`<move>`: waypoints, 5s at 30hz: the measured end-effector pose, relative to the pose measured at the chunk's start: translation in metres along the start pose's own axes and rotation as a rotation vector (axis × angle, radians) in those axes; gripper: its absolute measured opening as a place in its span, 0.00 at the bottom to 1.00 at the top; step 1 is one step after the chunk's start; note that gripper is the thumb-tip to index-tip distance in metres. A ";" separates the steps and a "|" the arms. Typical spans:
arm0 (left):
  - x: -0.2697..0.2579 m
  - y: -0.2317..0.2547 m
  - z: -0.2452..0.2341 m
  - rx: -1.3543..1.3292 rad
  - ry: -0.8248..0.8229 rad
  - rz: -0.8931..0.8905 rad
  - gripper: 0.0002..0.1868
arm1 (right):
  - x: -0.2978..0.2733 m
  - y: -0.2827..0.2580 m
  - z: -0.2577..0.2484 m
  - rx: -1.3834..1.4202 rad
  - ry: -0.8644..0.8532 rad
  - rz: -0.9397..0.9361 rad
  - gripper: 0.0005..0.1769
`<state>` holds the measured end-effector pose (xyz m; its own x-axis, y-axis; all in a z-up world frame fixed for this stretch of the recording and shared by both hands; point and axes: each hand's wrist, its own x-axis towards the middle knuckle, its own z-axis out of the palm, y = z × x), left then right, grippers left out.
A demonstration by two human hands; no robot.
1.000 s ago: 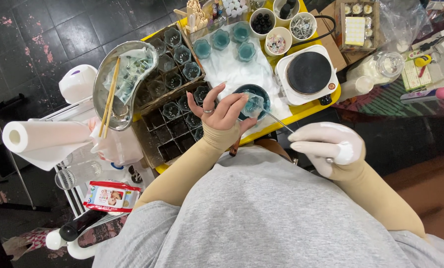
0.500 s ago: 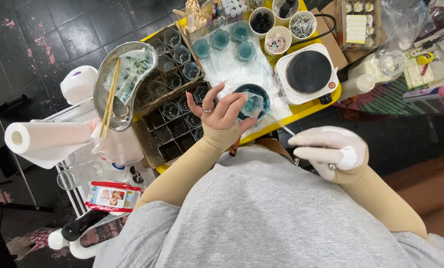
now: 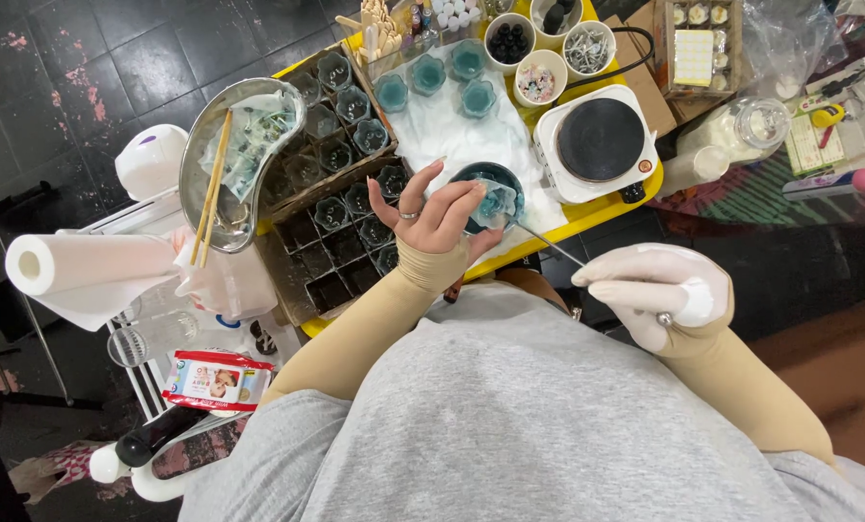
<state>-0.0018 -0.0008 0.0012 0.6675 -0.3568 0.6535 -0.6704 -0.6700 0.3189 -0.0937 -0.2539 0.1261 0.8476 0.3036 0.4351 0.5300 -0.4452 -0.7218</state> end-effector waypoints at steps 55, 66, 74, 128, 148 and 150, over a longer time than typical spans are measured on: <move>0.050 0.054 0.019 -0.076 -0.045 -0.328 0.23 | 0.073 0.063 -0.075 0.191 -0.276 -0.130 0.12; 0.046 0.045 0.012 -0.142 -0.182 -0.363 0.29 | 0.084 0.080 -0.087 0.263 -0.206 0.047 0.08; 0.047 0.044 0.011 -0.151 -0.212 -0.359 0.30 | 0.090 0.069 -0.091 0.262 -0.312 0.052 0.08; 0.120 -0.025 -0.015 -1.216 -0.749 -0.126 0.31 | 0.206 0.092 -0.094 0.559 -0.489 -0.189 0.10; 0.114 -0.006 -0.029 -0.864 -0.509 -0.063 0.28 | 0.172 0.025 -0.093 0.417 -0.415 -0.172 0.08; 0.115 -0.002 -0.033 -0.586 -0.467 -0.063 0.26 | 0.166 0.015 -0.091 0.277 -0.562 -0.376 0.13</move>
<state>0.0659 -0.0190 0.0981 0.6910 -0.6555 0.3047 -0.6021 -0.2887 0.7444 0.0578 -0.2870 0.2366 0.4290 0.8136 0.3926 0.6938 -0.0185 -0.7199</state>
